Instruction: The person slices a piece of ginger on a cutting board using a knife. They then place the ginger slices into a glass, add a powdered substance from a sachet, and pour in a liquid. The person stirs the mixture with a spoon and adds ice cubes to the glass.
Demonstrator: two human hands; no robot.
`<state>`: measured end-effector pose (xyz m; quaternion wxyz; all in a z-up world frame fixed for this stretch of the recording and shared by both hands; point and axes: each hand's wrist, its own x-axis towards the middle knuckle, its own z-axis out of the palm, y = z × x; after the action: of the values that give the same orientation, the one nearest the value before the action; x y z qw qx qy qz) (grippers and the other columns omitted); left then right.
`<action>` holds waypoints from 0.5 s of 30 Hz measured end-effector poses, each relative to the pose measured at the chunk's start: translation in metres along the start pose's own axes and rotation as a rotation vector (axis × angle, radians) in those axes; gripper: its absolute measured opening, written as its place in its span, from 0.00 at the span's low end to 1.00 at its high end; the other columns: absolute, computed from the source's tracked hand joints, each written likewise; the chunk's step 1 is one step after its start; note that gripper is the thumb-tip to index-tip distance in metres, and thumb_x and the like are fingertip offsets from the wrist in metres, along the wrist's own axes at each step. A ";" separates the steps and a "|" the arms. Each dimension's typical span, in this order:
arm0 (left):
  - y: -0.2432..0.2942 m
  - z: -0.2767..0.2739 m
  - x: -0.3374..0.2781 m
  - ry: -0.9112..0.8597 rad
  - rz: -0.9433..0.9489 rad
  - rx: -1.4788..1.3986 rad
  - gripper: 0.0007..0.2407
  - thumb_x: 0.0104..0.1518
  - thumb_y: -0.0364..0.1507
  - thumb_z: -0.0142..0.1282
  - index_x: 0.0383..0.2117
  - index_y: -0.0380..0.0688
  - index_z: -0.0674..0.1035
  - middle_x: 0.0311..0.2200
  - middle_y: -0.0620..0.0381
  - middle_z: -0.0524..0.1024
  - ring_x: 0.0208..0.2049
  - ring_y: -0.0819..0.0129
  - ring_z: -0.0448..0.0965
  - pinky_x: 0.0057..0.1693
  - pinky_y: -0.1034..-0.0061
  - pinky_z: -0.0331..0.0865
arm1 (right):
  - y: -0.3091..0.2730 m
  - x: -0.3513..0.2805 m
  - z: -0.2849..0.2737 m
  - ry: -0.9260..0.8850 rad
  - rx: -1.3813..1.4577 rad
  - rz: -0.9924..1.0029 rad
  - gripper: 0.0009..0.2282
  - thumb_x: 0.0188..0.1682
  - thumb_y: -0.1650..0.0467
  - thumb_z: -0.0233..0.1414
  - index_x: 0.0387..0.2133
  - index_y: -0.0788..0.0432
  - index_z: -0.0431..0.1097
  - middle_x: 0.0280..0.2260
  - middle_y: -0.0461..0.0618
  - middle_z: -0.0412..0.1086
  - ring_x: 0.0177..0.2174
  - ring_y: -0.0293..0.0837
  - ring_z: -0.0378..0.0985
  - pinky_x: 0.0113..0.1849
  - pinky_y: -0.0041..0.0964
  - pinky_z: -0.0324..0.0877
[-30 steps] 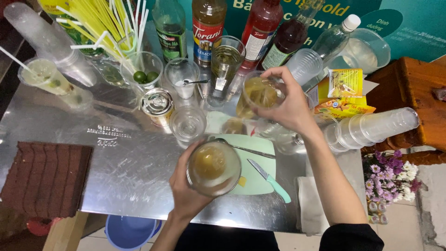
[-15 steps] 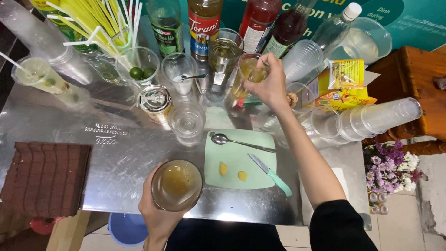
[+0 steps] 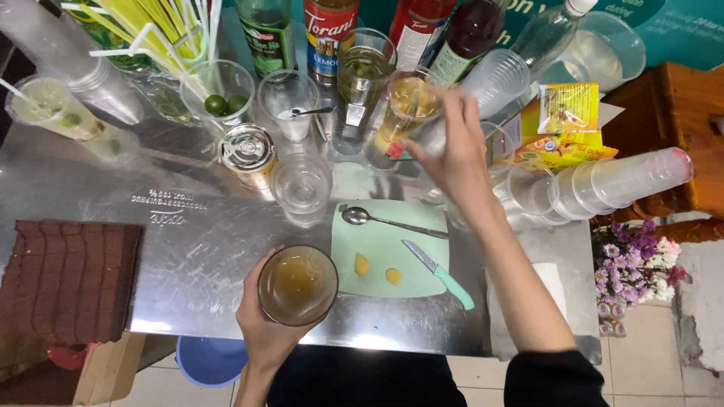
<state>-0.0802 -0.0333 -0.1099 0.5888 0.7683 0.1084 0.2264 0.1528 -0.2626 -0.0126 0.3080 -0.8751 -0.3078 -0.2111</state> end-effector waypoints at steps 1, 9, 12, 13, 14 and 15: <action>-0.002 0.002 0.002 -0.003 -0.001 -0.002 0.45 0.26 0.29 0.81 0.60 0.40 0.69 0.59 0.49 0.74 0.61 0.58 0.75 0.68 0.67 0.68 | -0.007 -0.015 -0.007 -0.001 -0.003 0.003 0.34 0.43 0.75 0.71 0.60 0.61 0.58 0.51 0.58 0.60 0.49 0.50 0.66 0.55 0.45 0.70; -0.006 0.020 0.017 -0.098 0.339 -0.122 0.40 0.38 0.28 0.80 0.60 0.37 0.65 0.59 0.41 0.70 0.63 0.51 0.73 0.72 0.61 0.69 | 0.018 -0.141 -0.006 -0.698 -0.375 0.400 0.14 0.48 0.80 0.53 0.47 0.62 0.68 0.47 0.64 0.71 0.45 0.65 0.72 0.33 0.60 0.73; -0.005 0.028 0.021 -0.100 0.384 -0.108 0.40 0.40 0.30 0.80 0.61 0.39 0.65 0.59 0.42 0.70 0.64 0.51 0.72 0.72 0.61 0.69 | 0.037 -0.175 -0.001 -0.570 -0.417 0.287 0.11 0.48 0.78 0.52 0.44 0.64 0.72 0.37 0.58 0.72 0.43 0.60 0.70 0.30 0.54 0.72; -0.004 0.031 0.021 -0.099 0.383 -0.108 0.40 0.40 0.30 0.80 0.61 0.39 0.65 0.59 0.42 0.70 0.64 0.51 0.72 0.72 0.61 0.69 | 0.039 -0.177 -0.004 -0.570 -0.417 0.286 0.11 0.48 0.78 0.52 0.44 0.64 0.72 0.37 0.58 0.72 0.43 0.60 0.70 0.30 0.54 0.72; -0.003 0.034 0.021 -0.098 0.380 -0.108 0.40 0.40 0.29 0.80 0.61 0.38 0.65 0.59 0.42 0.71 0.64 0.51 0.72 0.72 0.61 0.69 | 0.041 -0.180 -0.007 -0.544 -0.381 0.182 0.15 0.47 0.80 0.52 0.48 0.67 0.71 0.38 0.60 0.71 0.43 0.60 0.69 0.37 0.51 0.72; -0.002 0.036 0.021 -0.094 0.377 -0.107 0.39 0.40 0.29 0.80 0.60 0.38 0.65 0.59 0.43 0.71 0.64 0.52 0.72 0.72 0.62 0.68 | 0.044 -0.182 -0.010 -0.517 -0.343 0.077 0.19 0.45 0.83 0.51 0.53 0.70 0.70 0.40 0.61 0.70 0.43 0.59 0.69 0.44 0.47 0.71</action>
<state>-0.0440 -0.0543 -0.1147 0.5804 0.7524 -0.0770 0.3019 0.0489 -0.3709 -0.1248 0.0749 -0.9500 -0.3025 -0.0187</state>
